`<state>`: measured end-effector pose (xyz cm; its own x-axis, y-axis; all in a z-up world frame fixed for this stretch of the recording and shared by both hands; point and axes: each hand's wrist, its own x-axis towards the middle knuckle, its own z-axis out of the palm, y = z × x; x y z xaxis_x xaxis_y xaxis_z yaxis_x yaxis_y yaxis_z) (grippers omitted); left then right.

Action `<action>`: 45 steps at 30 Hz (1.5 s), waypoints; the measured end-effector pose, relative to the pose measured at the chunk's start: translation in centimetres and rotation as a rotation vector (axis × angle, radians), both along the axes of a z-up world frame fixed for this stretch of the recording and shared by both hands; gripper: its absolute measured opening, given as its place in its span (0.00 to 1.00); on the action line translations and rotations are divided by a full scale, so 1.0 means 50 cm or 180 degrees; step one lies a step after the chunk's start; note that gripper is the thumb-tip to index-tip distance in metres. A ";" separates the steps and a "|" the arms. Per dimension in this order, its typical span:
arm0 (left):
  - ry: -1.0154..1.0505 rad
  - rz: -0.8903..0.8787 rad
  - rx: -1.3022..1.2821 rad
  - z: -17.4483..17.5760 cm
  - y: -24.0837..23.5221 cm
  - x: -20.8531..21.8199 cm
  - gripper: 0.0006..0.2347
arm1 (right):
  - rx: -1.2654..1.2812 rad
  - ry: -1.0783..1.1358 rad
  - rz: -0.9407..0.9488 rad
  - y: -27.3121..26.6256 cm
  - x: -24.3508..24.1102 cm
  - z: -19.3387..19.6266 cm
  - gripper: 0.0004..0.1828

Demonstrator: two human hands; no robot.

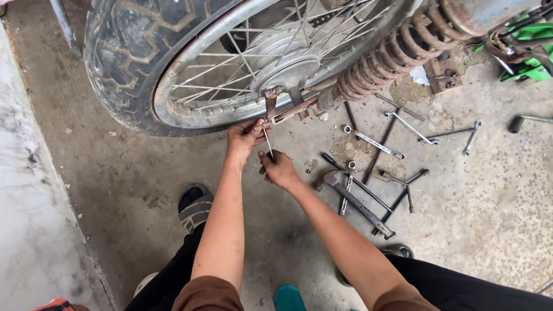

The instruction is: Repairing a motorcycle rear wheel assembly using various manual wrenches

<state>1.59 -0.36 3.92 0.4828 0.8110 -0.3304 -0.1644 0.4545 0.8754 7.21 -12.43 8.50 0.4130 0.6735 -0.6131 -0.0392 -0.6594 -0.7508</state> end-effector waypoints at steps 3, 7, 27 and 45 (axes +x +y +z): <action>0.0284 -0.0091 -0.0316 0.040 0.006 0.010 0.14 | 0.0445 0.0369 0.0036 -0.008 -0.016 0.127 0.20; 0.1148 -0.0009 -0.0510 0.162 -0.010 0.026 0.22 | 0.0925 0.2115 -0.0677 0.061 -0.045 0.252 0.20; 0.0027 -0.0136 0.0616 -0.102 0.016 -0.005 0.13 | -0.0068 -0.1364 0.0307 -0.002 0.051 -0.203 0.20; 0.0300 -0.0557 0.0615 0.028 0.005 -0.019 0.10 | -0.0159 -0.0911 0.0939 -0.009 0.010 0.093 0.17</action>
<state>0.66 -0.10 5.35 0.5957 0.7702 -0.2278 -0.0117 0.2919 0.9564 7.72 -12.87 13.18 0.3652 0.7608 -0.5364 0.3628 -0.6470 -0.6707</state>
